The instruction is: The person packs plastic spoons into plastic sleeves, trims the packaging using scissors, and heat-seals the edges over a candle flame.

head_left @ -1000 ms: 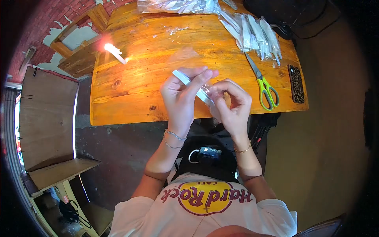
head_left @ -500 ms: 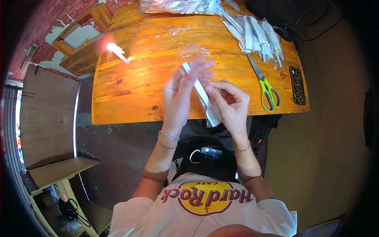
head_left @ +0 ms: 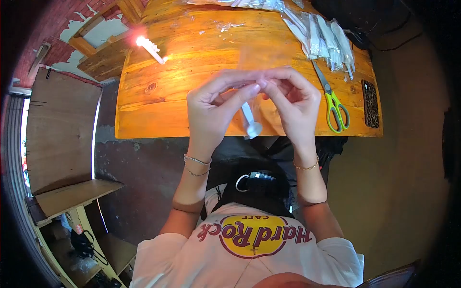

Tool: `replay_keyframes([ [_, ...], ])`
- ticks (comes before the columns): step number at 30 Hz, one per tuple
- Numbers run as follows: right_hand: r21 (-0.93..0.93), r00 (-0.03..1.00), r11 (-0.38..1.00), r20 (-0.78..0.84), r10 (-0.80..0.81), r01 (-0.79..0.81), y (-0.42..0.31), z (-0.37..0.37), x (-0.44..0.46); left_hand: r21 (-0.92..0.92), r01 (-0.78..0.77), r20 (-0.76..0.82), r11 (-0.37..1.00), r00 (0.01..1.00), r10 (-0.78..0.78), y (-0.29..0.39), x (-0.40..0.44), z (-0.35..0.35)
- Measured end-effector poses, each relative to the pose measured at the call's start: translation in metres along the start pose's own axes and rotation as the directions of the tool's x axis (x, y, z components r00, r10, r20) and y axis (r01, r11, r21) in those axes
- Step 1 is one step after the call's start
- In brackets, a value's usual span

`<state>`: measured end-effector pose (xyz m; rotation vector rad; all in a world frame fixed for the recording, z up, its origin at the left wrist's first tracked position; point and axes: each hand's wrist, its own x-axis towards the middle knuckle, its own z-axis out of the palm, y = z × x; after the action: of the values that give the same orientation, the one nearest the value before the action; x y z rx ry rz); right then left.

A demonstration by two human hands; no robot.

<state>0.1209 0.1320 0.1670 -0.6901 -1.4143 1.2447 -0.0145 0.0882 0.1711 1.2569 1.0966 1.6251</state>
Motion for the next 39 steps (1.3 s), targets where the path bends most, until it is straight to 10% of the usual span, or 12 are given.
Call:
replay_keyframes([
  [14,-0.125,0.952,0.950,0.152,-0.266,0.285,-0.003,-0.001,0.009,0.262,-0.329,0.017,0.907,0.941,0.337,-0.003,-0.003,-0.016],
  [28,-0.267,0.874,0.837,0.241,-0.421,0.477,-0.008,-0.006,0.009,-0.075,-0.150,-0.090,0.986,0.986,0.143,-0.001,-0.010,-0.009],
  [39,-0.047,0.979,0.988,0.153,-0.136,0.145,0.004,0.023,0.013,0.052,-0.078,-0.206,0.996,0.975,0.087,0.001,-0.009,-0.018],
])
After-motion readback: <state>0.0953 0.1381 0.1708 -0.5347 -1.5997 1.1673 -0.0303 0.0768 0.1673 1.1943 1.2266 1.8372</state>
